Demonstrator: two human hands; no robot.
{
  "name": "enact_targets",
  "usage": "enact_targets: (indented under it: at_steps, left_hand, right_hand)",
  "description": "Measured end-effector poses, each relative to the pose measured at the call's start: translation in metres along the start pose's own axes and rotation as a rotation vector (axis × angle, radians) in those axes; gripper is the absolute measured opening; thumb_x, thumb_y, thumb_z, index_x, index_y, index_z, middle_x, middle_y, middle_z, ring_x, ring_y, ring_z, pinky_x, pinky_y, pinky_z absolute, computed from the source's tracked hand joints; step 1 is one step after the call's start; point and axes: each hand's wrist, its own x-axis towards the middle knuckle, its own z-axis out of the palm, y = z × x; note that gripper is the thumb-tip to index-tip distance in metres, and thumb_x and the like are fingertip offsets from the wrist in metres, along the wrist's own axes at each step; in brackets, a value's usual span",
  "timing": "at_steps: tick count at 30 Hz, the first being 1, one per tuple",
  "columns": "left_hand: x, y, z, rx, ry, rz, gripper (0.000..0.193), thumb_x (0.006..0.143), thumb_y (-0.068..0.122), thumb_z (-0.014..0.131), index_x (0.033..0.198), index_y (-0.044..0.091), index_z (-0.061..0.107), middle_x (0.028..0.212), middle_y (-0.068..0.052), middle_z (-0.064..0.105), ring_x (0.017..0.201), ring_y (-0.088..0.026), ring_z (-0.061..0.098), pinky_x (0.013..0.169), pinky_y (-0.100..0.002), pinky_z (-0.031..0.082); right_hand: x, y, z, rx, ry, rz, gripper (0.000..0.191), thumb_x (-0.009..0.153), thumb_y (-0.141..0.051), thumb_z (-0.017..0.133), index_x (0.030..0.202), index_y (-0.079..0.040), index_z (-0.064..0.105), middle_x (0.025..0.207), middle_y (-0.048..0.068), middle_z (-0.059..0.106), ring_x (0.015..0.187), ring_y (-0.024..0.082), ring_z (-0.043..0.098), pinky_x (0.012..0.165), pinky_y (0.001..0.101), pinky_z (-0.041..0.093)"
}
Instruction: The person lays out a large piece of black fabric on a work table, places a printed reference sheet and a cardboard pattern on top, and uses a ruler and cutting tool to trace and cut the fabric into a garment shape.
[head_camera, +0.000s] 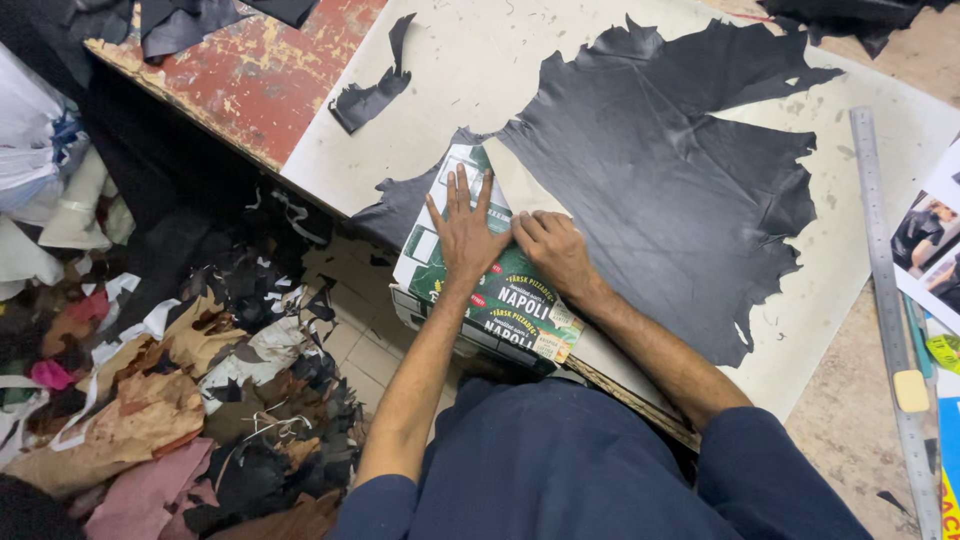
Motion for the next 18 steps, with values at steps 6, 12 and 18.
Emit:
enact_targets:
  at_steps: [6,12,18]
  left_hand:
    - [-0.001,0.002,-0.005,-0.013,-0.001,-0.006,0.087,0.087,0.06,0.064,0.159,0.019,0.037,0.169,-0.019,0.019,0.158,-0.032,0.014,0.122,-0.07,0.003]
    - [0.0,-0.002,-0.006,0.054,0.055,0.065,0.079,0.09,0.043,0.06,0.157,0.007,0.04,0.168,-0.022,0.018,0.157,-0.034,0.012,0.12,-0.07,0.005]
    - [-0.002,-0.01,0.006,0.194,0.091,0.09,0.063,0.101,0.031,0.051,0.159,0.008,0.039,0.17,-0.02,0.021,0.162,-0.029,0.01,0.126,-0.071,0.01]
  right_hand:
    - [0.005,-0.009,-0.005,0.006,0.07,-0.019,0.03,0.084,-0.012,0.068,0.111,-0.001,0.07,0.107,0.006,0.072,0.103,0.021,0.069,0.088,0.0342,0.055]
    - [0.013,-0.03,-0.007,0.019,0.096,-0.065,0.029,0.083,-0.012,0.068,0.109,0.0,0.07,0.106,0.008,0.071,0.103,0.021,0.069,0.086,0.033,0.056]
    - [0.02,-0.051,-0.004,0.062,0.115,-0.105,0.027,0.082,-0.012,0.069,0.106,-0.001,0.071,0.103,0.008,0.071,0.105,0.022,0.07,0.087,0.0329,0.057]
